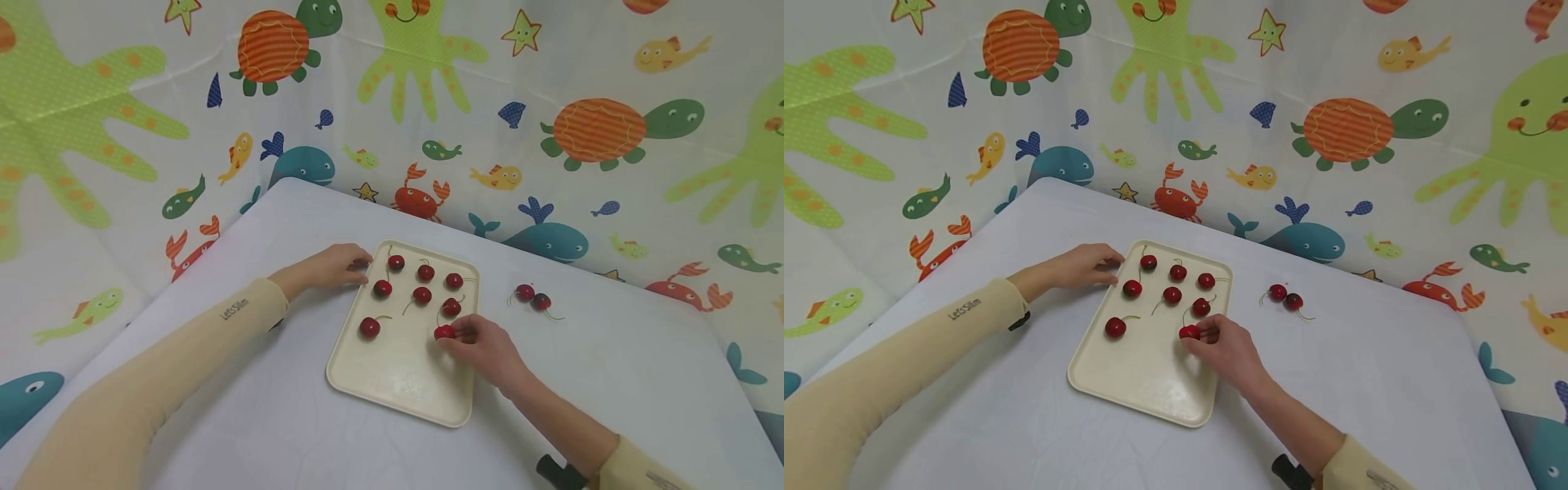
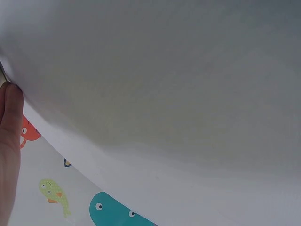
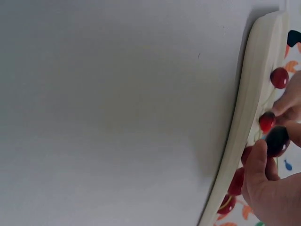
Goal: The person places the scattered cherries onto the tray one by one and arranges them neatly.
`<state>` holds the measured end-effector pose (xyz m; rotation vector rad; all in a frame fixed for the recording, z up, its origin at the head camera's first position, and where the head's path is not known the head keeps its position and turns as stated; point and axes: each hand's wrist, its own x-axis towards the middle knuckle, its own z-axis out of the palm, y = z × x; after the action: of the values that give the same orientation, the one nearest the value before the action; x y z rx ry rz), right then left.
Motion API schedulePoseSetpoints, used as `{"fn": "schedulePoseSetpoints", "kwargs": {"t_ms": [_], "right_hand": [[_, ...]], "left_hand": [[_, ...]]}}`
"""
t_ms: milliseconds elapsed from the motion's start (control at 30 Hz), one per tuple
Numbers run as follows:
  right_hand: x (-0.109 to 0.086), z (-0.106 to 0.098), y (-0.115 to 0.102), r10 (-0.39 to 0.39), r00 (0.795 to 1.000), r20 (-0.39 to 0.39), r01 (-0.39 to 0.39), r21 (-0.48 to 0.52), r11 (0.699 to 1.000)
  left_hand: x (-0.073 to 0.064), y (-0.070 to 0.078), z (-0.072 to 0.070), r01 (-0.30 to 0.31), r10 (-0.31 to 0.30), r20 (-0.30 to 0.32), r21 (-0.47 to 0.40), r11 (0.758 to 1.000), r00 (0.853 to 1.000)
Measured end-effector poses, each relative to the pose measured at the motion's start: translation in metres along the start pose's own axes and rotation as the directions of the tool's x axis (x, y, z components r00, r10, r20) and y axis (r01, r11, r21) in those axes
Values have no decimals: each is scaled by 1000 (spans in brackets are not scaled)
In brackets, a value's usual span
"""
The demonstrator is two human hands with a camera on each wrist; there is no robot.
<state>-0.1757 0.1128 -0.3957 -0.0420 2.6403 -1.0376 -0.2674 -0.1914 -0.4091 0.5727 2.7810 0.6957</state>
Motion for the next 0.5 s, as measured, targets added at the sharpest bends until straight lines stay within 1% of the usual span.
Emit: {"fn": "schedulePoseSetpoints", "kwargs": {"t_ms": [300, 500], "right_hand": [[0, 19, -9, -43, 999, 16, 43, -10, 999], [1, 26, -13, -84, 996, 34, 86, -38, 996]], "left_hand": [[1, -1, 0, 14, -14, 10, -11, 1000, 1000], [0, -1, -1, 11, -11, 12, -9, 1000, 1000]]}}
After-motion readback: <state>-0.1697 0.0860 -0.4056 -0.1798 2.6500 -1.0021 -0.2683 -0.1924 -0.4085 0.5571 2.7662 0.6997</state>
